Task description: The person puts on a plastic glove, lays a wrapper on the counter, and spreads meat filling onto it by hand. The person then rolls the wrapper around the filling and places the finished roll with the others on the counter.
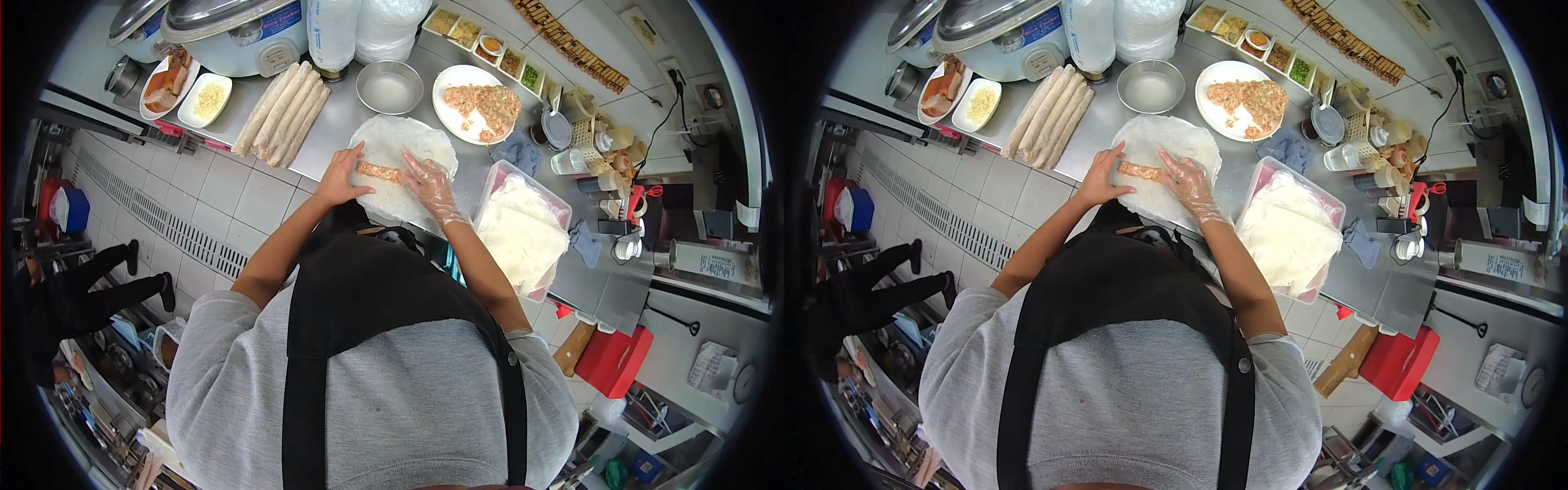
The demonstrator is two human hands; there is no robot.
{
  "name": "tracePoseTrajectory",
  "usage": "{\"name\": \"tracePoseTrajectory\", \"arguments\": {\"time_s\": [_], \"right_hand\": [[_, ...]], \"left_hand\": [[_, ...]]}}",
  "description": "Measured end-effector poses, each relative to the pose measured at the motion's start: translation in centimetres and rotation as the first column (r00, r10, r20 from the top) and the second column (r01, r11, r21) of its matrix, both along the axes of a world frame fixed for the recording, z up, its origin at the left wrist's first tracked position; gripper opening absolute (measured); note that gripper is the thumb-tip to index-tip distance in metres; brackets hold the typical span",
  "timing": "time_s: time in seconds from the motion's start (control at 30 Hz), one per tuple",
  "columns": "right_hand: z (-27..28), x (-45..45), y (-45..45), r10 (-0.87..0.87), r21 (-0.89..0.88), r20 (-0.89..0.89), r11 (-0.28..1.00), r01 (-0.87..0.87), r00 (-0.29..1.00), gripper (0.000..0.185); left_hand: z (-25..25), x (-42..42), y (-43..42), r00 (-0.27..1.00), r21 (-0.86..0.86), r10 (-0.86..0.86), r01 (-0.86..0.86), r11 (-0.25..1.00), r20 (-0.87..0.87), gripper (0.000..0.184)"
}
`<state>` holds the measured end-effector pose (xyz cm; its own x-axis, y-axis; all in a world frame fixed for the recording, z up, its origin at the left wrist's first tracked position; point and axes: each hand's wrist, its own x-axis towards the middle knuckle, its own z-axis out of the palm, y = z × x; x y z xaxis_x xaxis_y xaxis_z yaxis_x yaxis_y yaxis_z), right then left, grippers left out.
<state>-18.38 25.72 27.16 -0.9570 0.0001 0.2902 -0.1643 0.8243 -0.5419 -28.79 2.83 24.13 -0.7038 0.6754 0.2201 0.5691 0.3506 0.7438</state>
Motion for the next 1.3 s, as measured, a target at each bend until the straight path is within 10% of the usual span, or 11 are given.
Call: {"name": "tracePoseTrajectory", "arguments": {"time_s": [0.4, 0.57, 1.3], "right_hand": [[1.0, -1.2, -0.7, 0.133, -0.054, 0.114, 0.99, -0.127, 0.985, 0.082], [0.8, -1.9, 0.0, 0.17, -0.002, 0.435, 0.982, -0.188, 0.884, 0.09], [1.0, 2.1, 3.0, 0.066, -0.134, 0.349, 0.991, -0.02, 0.935, 0.094]], "left_hand": [[-0.1, 0.2, 0.0, 1.0, 0.006, 0.002, -0.002, 1.0, 0.009, 0.111], [-0.1, 0.2, -0.1, 1.0, 0.0, 0.0, 0.0, 1.0, 0.004, 0.11], [-0.1, 0.1, 0.0, 1.0, -0.005, -0.004, 0.004, 1.0, 0.008, 0.11]]}}
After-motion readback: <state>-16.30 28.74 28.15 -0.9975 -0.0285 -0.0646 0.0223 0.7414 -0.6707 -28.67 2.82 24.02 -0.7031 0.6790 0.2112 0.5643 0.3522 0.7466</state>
